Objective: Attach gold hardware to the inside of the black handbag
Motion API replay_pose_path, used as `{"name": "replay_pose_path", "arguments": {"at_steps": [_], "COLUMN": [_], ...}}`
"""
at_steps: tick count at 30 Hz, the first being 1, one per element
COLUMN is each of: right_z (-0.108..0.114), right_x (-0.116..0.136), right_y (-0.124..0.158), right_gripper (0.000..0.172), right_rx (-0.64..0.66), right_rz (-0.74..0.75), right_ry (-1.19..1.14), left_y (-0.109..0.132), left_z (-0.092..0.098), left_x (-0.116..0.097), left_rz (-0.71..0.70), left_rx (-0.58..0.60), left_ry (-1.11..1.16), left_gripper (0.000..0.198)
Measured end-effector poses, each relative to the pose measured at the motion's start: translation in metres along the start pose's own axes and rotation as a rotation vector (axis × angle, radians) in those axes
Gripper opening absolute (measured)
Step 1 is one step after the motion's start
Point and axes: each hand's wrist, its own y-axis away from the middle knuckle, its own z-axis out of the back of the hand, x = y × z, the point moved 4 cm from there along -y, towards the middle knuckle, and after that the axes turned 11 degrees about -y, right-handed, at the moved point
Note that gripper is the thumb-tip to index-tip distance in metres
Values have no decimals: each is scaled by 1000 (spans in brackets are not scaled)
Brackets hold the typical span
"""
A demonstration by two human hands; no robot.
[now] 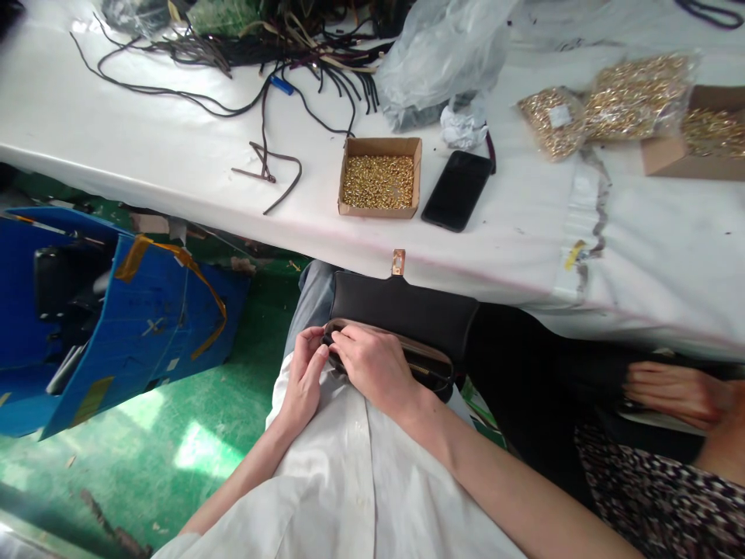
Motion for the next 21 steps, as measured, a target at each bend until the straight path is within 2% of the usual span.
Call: {"name": "replay_pose_path", "arguments": {"at_steps": [9,15,21], "right_z": [-9,-16,-19], "right_x": [1,9,4], "right_y": [-11,-14,-22], "right_gripper": [19,25,23], "right_rx": [62,102,110], "right_rz": [-149,-187,-166], "right_ry": [-11,86,73], "left_y": [2,0,0], "left_z": [0,-2,2], "left_x": [9,6,9], "left_rz": [-28,-55,-46], "left_rx": [-12,6,2], "left_ry": [-41,-131,-211], "left_gripper": [34,36,43]}}
